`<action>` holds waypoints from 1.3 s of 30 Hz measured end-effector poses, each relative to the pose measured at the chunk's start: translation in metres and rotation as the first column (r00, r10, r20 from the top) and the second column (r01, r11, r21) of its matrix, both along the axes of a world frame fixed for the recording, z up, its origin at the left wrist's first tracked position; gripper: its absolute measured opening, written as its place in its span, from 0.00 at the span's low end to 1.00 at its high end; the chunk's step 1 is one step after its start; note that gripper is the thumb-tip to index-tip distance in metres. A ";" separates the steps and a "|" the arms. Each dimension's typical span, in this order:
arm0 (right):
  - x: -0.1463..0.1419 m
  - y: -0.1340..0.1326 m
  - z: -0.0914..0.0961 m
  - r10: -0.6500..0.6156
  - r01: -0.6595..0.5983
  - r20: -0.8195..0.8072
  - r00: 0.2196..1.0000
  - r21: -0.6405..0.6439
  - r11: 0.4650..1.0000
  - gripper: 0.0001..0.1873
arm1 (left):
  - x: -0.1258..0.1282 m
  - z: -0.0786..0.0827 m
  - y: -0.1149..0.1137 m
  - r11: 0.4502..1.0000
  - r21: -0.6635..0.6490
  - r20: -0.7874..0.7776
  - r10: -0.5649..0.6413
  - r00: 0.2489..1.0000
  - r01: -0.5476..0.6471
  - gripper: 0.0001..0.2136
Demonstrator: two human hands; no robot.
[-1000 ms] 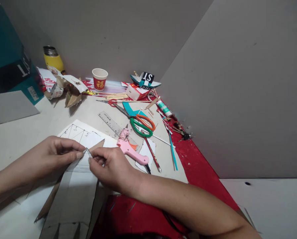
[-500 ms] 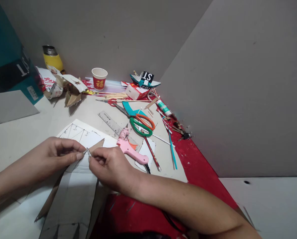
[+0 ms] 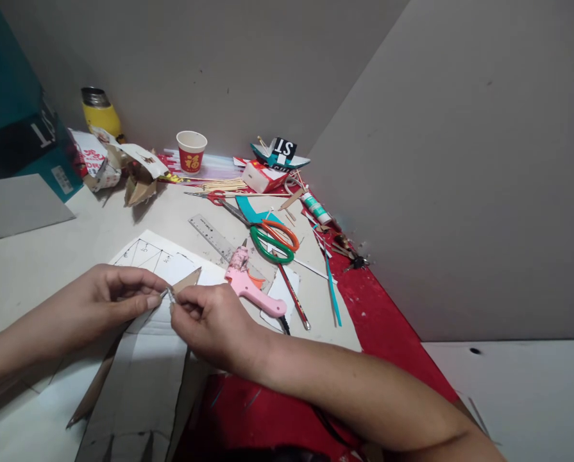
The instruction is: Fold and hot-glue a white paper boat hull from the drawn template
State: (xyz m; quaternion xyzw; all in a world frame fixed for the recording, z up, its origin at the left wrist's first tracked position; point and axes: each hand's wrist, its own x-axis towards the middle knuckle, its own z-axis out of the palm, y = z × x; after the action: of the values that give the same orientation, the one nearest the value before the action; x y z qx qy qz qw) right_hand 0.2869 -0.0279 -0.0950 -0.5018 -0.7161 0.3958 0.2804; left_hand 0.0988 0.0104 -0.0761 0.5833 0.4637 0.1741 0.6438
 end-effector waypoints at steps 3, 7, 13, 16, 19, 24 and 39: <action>0.000 0.000 0.000 -0.006 0.006 0.003 1.000 -0.009 1.000 0.14 | 0.001 0.002 0.000 1.000 0.005 -0.007 -0.007 1.000 0.007 0.09; -0.001 -0.001 0.002 -0.015 0.014 -0.006 1.000 -0.030 0.999 0.15 | 0.001 0.002 0.000 1.000 -0.004 -0.002 -0.001 1.000 0.001 0.09; -0.002 0.000 0.002 -0.036 0.036 -0.004 0.999 -0.020 0.999 0.14 | 0.001 0.000 0.000 1.000 0.002 -0.007 0.000 1.000 0.000 0.09; -0.003 0.001 -0.001 -0.043 0.043 -0.019 0.999 -0.005 0.999 0.13 | 0.001 -0.001 0.000 1.000 0.007 -0.009 -0.002 1.000 0.002 0.09; -0.005 0.001 -0.002 -0.046 0.046 -0.033 0.998 -0.002 0.999 0.13 | 0.001 -0.002 0.000 1.000 0.009 -0.001 0.002 1.000 -0.002 0.08; -0.006 0.001 -0.002 -0.043 0.042 -0.037 0.998 -0.012 0.999 0.13 | 0.001 -0.001 0.000 1.000 -0.005 0.030 0.019 0.999 -0.018 0.09; -0.006 0.001 -0.003 -0.029 0.029 -0.020 0.999 -0.002 1.000 0.13 | 0.000 -0.004 0.000 0.999 0.040 0.035 -0.002 0.999 0.000 0.08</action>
State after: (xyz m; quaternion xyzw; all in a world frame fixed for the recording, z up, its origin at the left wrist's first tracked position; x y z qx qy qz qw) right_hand 0.2806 -0.0272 -0.0976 -0.5083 -0.7056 0.3975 0.2929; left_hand 0.0985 0.0103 -0.0797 0.5932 0.4485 0.1934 0.6400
